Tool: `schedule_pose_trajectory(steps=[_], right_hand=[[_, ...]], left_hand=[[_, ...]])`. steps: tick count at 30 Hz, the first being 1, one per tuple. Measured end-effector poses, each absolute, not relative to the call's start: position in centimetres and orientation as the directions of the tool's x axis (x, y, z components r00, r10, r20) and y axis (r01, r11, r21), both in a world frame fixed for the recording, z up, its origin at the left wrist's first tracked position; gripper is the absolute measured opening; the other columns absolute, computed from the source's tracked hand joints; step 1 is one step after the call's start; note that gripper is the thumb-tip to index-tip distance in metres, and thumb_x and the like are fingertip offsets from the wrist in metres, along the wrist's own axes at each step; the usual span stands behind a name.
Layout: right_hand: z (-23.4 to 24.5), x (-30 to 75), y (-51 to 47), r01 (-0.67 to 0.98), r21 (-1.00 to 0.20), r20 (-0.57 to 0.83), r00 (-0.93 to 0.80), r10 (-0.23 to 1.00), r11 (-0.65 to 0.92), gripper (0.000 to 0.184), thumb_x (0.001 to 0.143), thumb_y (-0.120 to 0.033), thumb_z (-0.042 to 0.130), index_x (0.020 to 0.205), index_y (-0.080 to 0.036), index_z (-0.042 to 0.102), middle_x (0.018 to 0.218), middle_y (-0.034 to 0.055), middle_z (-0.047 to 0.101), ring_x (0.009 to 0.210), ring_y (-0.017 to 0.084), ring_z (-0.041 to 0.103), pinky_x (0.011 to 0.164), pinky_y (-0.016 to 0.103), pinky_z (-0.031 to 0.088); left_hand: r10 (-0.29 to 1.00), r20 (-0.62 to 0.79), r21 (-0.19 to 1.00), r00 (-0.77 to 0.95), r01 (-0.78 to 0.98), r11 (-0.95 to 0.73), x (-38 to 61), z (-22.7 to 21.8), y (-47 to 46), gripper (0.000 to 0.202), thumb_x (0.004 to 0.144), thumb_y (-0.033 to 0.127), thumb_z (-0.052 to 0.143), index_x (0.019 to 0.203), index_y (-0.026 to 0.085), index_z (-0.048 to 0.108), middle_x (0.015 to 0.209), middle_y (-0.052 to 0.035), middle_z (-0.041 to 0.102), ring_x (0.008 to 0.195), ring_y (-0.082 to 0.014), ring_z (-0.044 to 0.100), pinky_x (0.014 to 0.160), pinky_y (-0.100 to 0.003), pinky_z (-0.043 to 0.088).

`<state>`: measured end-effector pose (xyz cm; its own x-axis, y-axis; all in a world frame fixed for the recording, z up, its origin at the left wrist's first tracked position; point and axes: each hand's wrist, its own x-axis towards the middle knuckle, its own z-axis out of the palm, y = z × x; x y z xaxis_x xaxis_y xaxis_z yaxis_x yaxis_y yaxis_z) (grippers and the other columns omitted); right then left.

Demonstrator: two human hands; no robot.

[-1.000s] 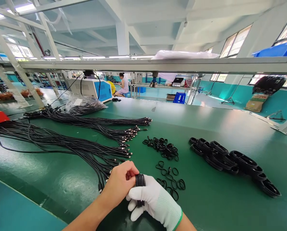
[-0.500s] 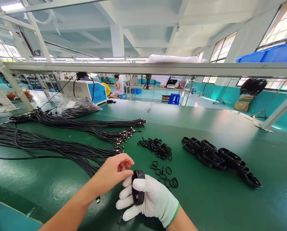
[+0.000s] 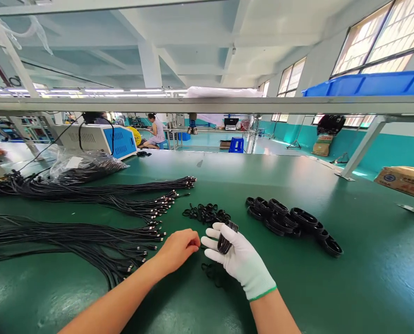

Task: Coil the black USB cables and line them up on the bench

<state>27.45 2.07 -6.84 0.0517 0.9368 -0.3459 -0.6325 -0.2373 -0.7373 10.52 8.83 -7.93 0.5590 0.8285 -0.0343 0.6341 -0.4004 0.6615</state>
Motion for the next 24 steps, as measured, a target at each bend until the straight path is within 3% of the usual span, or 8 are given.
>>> schedule_pose_trajectory(steps=[5,8,12,16,20,24], right_hand=[[-7.4,25.9,2.0,-0.565,-0.805,-0.302,0.130,0.944,-0.180,0.046,0.059,-0.037,0.081,0.094,-0.016,0.059,0.081,0.0066,0.068,0.062,0.016,0.065,0.045,0.022,0.050],[-8.0,25.1,2.5,-0.548,-0.827,-0.269,0.191,0.944,-0.125,0.046,0.058,-0.031,0.082,0.093,-0.016,0.056,0.071,0.0017,0.064,0.052,0.011,0.058,0.037,0.018,0.043],[-9.0,23.5,3.5,-0.539,-0.835,-0.250,0.196,0.948,-0.109,0.052,0.050,-0.025,0.083,0.092,-0.016,0.053,0.071,0.0000,0.063,0.044,0.010,0.053,0.030,0.020,0.040],[-9.7,21.8,3.4,-0.593,-0.794,-0.237,0.101,0.966,-0.133,0.048,0.051,-0.028,0.080,0.088,-0.017,0.051,0.056,-0.0067,0.052,0.039,0.007,0.045,0.029,0.017,0.031],[-9.7,21.3,2.5,-0.681,-0.708,-0.201,-0.060,0.978,-0.187,0.045,0.055,-0.039,0.074,0.089,-0.020,0.051,0.061,-0.0067,0.049,0.044,0.004,0.040,0.033,0.013,0.022],[-9.1,22.0,1.6,-0.668,-0.673,-0.139,-0.308,0.941,-0.318,0.053,0.043,-0.044,0.078,0.085,-0.020,0.055,0.060,-0.0059,0.049,0.042,0.005,0.038,0.034,0.016,0.021]], left_hand=[[0.835,-0.053,0.765,0.548,0.560,-0.319,11.8,-9.4,9.6,0.009,0.068,0.014,0.056,0.064,0.021,0.050,0.073,0.0002,0.052,0.082,-0.0221,0.054,0.079,-0.033,0.038],[0.842,-0.110,0.863,0.529,0.470,-0.182,10.6,-8.7,9.4,0.010,0.073,0.026,0.051,0.067,0.021,0.045,0.065,0.0015,0.047,0.068,-0.0177,0.052,0.066,-0.029,0.041],[0.821,-0.182,0.955,0.540,0.297,0.016,9.3,-7.6,7.8,0.028,0.075,0.048,0.045,0.071,0.021,0.040,0.065,0.0023,0.048,0.054,-0.0113,0.048,0.054,-0.024,0.041],[0.833,-0.183,0.973,0.521,0.215,0.079,9.1,-8.7,6.4,0.035,0.073,0.053,0.051,0.071,0.020,0.041,0.063,0.0038,0.048,0.051,-0.0095,0.047,0.049,-0.021,0.037],[0.867,-0.156,0.972,0.473,0.230,0.049,8.5,-10.3,6.1,0.041,0.071,0.059,0.056,0.066,0.021,0.042,0.050,0.0068,0.045,0.043,-0.0086,0.040,0.041,-0.019,0.028],[0.843,-0.199,0.969,0.500,-0.028,0.245,6.6,-9.1,5.4,0.053,0.058,0.071,0.061,0.067,0.022,0.044,0.061,0.0030,0.053,0.040,-0.0074,0.033,0.038,-0.022,0.024]])
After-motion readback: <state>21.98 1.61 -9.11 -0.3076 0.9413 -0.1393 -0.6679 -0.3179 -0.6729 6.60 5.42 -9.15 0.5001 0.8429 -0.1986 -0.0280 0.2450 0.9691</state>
